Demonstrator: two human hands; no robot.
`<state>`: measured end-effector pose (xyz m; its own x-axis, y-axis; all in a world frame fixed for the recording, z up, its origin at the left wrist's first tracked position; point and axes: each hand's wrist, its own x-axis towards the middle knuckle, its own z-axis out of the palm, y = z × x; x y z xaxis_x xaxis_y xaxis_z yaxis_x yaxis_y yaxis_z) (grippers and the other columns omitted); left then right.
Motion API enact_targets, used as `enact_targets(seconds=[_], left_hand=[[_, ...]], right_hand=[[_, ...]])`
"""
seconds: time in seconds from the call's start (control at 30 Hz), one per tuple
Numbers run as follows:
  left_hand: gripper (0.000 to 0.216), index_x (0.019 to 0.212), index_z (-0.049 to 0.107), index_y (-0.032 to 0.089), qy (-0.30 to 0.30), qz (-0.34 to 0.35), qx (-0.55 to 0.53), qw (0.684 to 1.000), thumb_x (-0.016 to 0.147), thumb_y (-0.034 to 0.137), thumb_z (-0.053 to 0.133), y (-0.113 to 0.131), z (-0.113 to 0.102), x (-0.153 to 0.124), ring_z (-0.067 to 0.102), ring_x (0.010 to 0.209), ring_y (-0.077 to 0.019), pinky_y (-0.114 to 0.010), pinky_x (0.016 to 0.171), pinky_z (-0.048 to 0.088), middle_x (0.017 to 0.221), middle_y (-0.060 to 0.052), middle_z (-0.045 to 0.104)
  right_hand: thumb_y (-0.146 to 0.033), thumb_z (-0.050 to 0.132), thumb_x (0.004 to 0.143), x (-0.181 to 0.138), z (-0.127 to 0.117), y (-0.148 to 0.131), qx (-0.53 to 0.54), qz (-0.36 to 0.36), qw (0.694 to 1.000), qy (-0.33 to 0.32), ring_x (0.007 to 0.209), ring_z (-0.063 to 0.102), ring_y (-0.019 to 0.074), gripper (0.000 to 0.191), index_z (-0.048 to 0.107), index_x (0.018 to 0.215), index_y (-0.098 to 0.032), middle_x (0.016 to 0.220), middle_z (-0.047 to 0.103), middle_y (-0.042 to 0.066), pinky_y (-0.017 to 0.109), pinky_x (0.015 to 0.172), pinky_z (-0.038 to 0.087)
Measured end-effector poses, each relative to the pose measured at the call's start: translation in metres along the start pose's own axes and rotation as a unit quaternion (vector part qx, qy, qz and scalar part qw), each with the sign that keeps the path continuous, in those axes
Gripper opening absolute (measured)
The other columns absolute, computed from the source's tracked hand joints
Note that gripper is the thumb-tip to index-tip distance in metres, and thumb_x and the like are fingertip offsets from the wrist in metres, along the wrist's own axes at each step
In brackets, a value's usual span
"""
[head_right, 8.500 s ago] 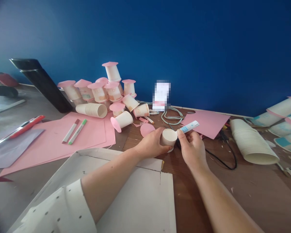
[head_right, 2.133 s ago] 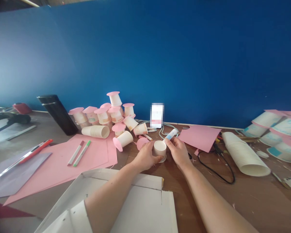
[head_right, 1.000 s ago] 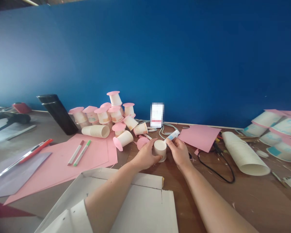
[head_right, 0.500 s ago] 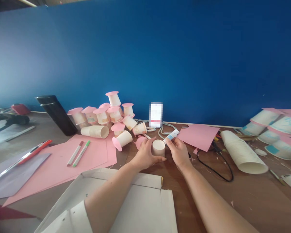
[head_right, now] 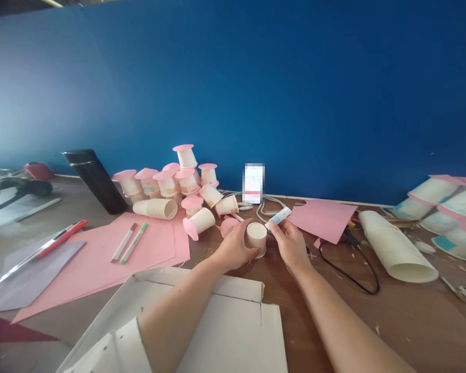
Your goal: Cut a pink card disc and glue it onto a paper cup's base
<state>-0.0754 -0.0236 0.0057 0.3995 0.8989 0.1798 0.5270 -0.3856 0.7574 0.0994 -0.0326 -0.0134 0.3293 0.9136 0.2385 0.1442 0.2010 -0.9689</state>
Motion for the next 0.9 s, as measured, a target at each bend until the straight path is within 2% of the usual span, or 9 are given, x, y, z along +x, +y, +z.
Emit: enact_targets(seconds=[0.1, 0.2, 0.27, 0.4, 0.5, 0.9], left_hand=[[0.083, 0.141, 0.04, 0.021, -0.014, -0.003, -0.011, 1.0, 0.066, 0.034, 0.073, 0.0, -0.001, 0.0, 0.046, 0.125, -0.0346, -0.045, 0.101, 0.04, 0.134, -0.013, 0.054], [0.098, 0.143, 0.036, 0.019, 0.0, -0.009, -0.014, 1.0, 0.06, 0.047, 0.08, -0.001, 0.003, 0.001, 0.04, 0.13, -0.037, -0.048, 0.106, 0.035, 0.141, -0.015, 0.048], [0.1, 0.139, 0.039, 0.018, 0.014, -0.016, -0.006, 1.0, 0.056, 0.053, 0.082, -0.001, 0.007, 0.001, 0.041, 0.129, -0.0373, -0.048, 0.105, 0.035, 0.138, -0.016, 0.05], [0.074, 0.115, 0.054, 0.016, 0.026, -0.021, 0.031, 0.999, 0.058, 0.052, 0.082, -0.001, 0.011, 0.003, 0.052, 0.113, -0.0342, -0.045, 0.094, 0.042, 0.118, -0.015, 0.06], [0.061, 0.104, 0.055, 0.017, 0.026, -0.013, 0.052, 0.998, 0.06, 0.052, 0.08, -0.002, 0.012, 0.004, 0.054, 0.107, -0.0331, -0.044, 0.09, 0.043, 0.111, -0.013, 0.062], [0.054, 0.1, 0.054, 0.019, 0.029, -0.006, 0.062, 0.998, 0.062, 0.049, 0.078, -0.002, 0.012, 0.004, 0.056, 0.1, -0.0302, -0.041, 0.085, 0.044, 0.106, -0.01, 0.062]], right_hand=[[-0.054, 0.071, 0.076, 0.0, 0.0, 0.0, 0.012, 0.007, 1.0, 0.003, 0.089, 0.064, 0.0253, 0.037, 0.069, 0.088, -0.019, 0.088, 0.073, 0.005, 0.035, 0.082, 0.047], [-0.055, 0.071, 0.076, -0.002, 0.001, -0.004, 0.014, 0.006, 1.0, 0.0, 0.089, 0.065, 0.0256, 0.037, 0.068, 0.087, -0.019, 0.089, 0.073, 0.005, 0.035, 0.082, 0.048], [-0.055, 0.07, 0.076, -0.003, 0.001, -0.007, 0.003, -0.003, 1.0, -0.007, 0.09, 0.064, 0.0256, 0.037, 0.068, 0.088, -0.02, 0.089, 0.073, 0.005, 0.035, 0.082, 0.047], [-0.056, 0.068, 0.078, -0.005, 0.002, -0.012, -0.018, -0.022, 0.999, -0.025, 0.092, 0.064, 0.0256, 0.038, 0.068, 0.089, -0.02, 0.09, 0.072, 0.005, 0.035, 0.084, 0.047], [-0.055, 0.067, 0.079, -0.005, 0.002, -0.013, -0.025, -0.026, 0.999, -0.035, 0.091, 0.063, 0.025, 0.037, 0.066, 0.09, -0.02, 0.091, 0.072, 0.005, 0.035, 0.083, 0.047], [-0.057, 0.064, 0.08, -0.004, 0.005, -0.016, -0.072, -0.025, 0.997, -0.027, 0.086, 0.064, 0.024, 0.04, 0.065, 0.09, -0.019, 0.089, 0.072, 0.006, 0.033, 0.077, 0.047]])
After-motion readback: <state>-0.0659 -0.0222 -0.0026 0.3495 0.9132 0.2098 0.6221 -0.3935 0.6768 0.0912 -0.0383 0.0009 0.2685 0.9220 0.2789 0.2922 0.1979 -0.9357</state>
